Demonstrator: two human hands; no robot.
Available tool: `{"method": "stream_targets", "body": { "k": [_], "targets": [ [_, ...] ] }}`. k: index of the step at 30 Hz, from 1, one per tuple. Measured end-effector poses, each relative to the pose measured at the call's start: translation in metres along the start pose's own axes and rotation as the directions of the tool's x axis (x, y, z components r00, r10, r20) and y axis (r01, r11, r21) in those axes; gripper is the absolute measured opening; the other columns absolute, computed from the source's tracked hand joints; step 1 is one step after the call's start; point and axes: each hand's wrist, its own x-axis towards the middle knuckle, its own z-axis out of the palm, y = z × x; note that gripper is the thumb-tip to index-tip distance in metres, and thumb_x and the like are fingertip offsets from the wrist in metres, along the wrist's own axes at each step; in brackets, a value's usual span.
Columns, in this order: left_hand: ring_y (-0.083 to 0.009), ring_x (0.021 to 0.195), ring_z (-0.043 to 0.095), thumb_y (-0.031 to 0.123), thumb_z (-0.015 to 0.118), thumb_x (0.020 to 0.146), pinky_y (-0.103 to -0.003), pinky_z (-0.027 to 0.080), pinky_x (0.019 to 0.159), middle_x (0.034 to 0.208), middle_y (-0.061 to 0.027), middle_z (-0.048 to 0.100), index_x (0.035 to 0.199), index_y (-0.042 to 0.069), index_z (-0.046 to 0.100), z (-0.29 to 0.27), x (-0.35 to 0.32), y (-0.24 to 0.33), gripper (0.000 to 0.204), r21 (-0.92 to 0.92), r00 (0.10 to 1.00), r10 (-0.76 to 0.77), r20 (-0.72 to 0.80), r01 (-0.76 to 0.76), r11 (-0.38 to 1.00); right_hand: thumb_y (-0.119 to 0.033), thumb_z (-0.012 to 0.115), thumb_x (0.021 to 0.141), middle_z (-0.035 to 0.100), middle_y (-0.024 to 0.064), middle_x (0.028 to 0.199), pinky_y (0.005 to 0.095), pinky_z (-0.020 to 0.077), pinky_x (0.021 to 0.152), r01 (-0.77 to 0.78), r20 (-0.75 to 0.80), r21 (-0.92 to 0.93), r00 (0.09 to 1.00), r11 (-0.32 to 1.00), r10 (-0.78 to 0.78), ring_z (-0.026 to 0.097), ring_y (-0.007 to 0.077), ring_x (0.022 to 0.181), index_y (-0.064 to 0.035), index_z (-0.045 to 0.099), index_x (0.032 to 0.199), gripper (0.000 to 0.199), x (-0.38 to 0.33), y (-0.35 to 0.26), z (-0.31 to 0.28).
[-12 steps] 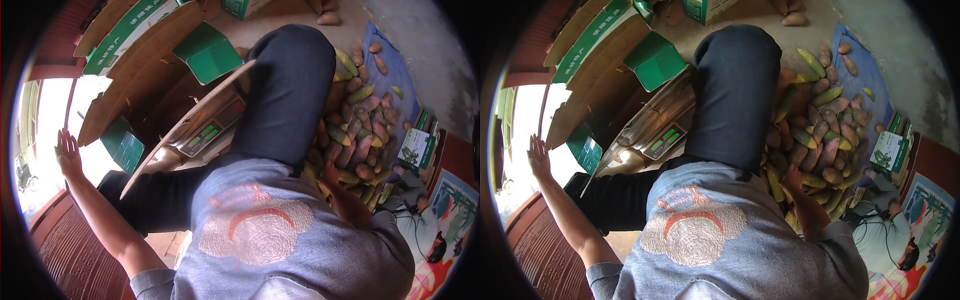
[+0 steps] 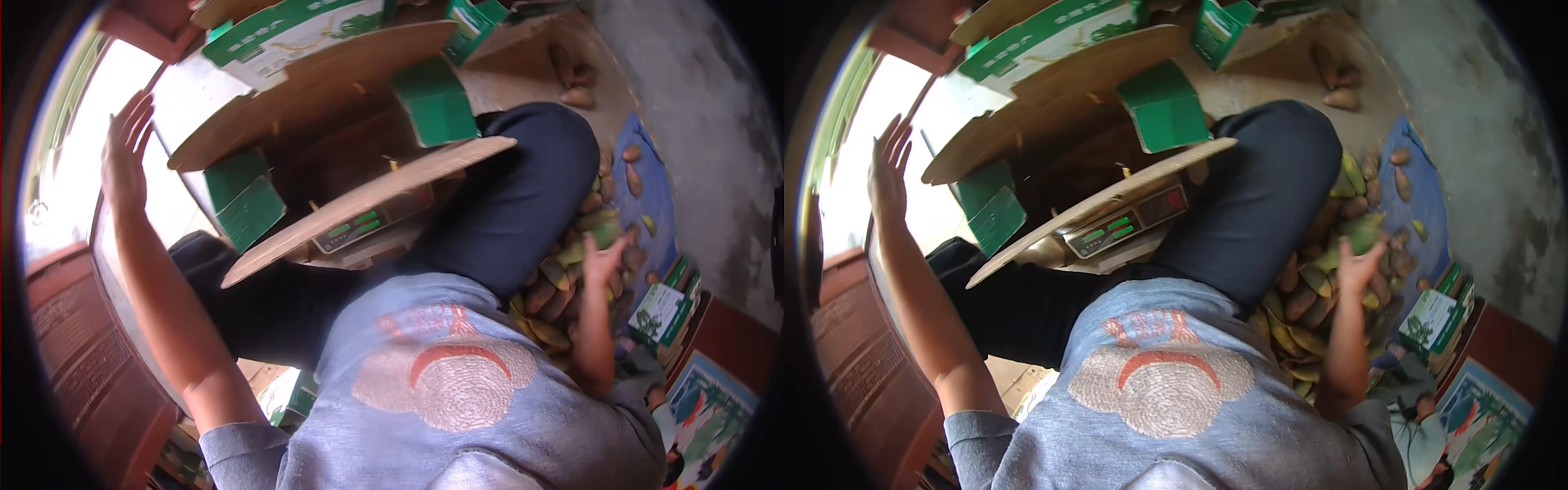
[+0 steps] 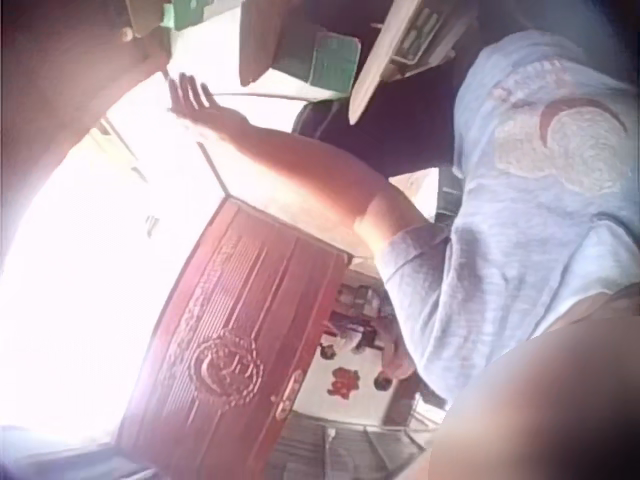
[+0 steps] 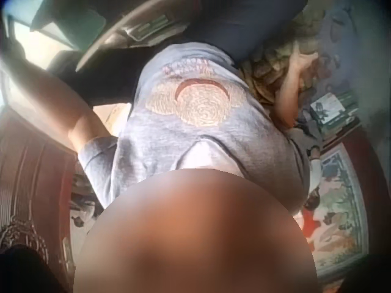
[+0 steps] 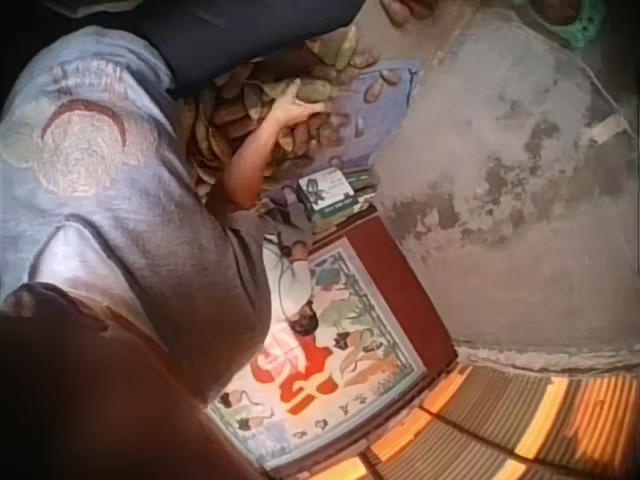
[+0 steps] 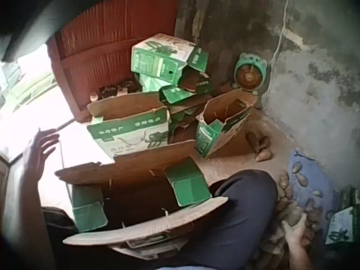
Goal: The recorder is sorting sweet potatoes from a pile on the floor and placing them into cardboard boxes on a scale.
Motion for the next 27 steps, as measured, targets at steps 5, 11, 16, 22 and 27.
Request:
{"method": "stream_targets", "body": {
  "k": [5,11,16,22,27],
  "targets": [
    [-0.0232,0.125,0.060,0.050,0.040,0.106,-0.038,0.040,0.109,0.131,-0.0112,0.067,0.134,0.006,0.063,0.026,-0.003,0.039,0.057,0.216,0.883,0.132,0.450,-0.251,0.944,-0.013,0.083,0.086,0.062,0.0148,0.126,0.0355,0.0496,0.100,0.200,-0.268,0.374,0.958,0.906,-0.101,0.061,0.0216,0.111,0.0056,0.052,0.130,0.057,0.169,-0.137,-0.098],
    [-0.0300,0.091,0.072,0.030,0.076,0.089,-0.038,0.056,0.083,0.102,-0.0184,0.075,0.114,0.003,0.073,0.063,-0.035,0.047,0.037,0.585,0.798,0.077,0.598,-0.500,0.639,-0.017,0.076,0.086,0.058,0.0241,0.135,0.0460,0.0439,0.110,0.337,-0.036,0.876,0.757,0.344,-0.652,0.057,0.0345,0.126,0.0066,0.048,0.139,0.064,0.182,-0.369,-0.130],
    [-0.0354,0.077,0.068,0.025,0.074,0.089,-0.041,0.054,0.072,0.080,-0.0198,0.070,0.098,0.000,0.074,0.056,-0.029,0.036,0.026,0.600,0.788,0.071,0.611,-0.519,0.609,-0.020,0.085,0.074,0.061,0.0201,0.132,0.0438,0.0504,0.101,0.634,0.122,0.767,0.007,0.099,-0.993,0.063,0.0347,0.117,0.0019,0.050,0.134,0.073,0.121,-0.502,-0.046],
    [-0.0377,0.076,0.067,0.026,0.072,0.090,-0.043,0.053,0.072,0.079,-0.0179,0.070,0.094,0.002,0.075,0.048,-0.025,0.026,0.024,0.551,0.769,0.160,0.619,-0.570,0.610,-0.012,0.079,0.073,0.065,0.0245,0.113,0.0497,0.0542,0.088,0.630,0.613,0.696,-0.270,0.346,-0.742,0.065,0.0435,0.106,-0.0012,0.044,0.131,0.069,0.029,-0.549,0.105],
    [-0.0371,0.078,0.067,0.027,0.069,0.092,-0.044,0.054,0.073,0.079,-0.0172,0.069,0.091,0.005,0.075,0.051,-0.030,0.035,0.023,0.569,0.760,0.124,0.638,-0.574,0.589,-0.010,0.071,0.077,0.066,0.0259,0.113,0.0502,0.0545,0.088,0.728,0.776,0.542,-0.242,0.420,-0.583,0.065,0.0441,0.106,-0.0019,0.051,0.123,0.051,-0.027,-0.546,0.200]
  ]
}}
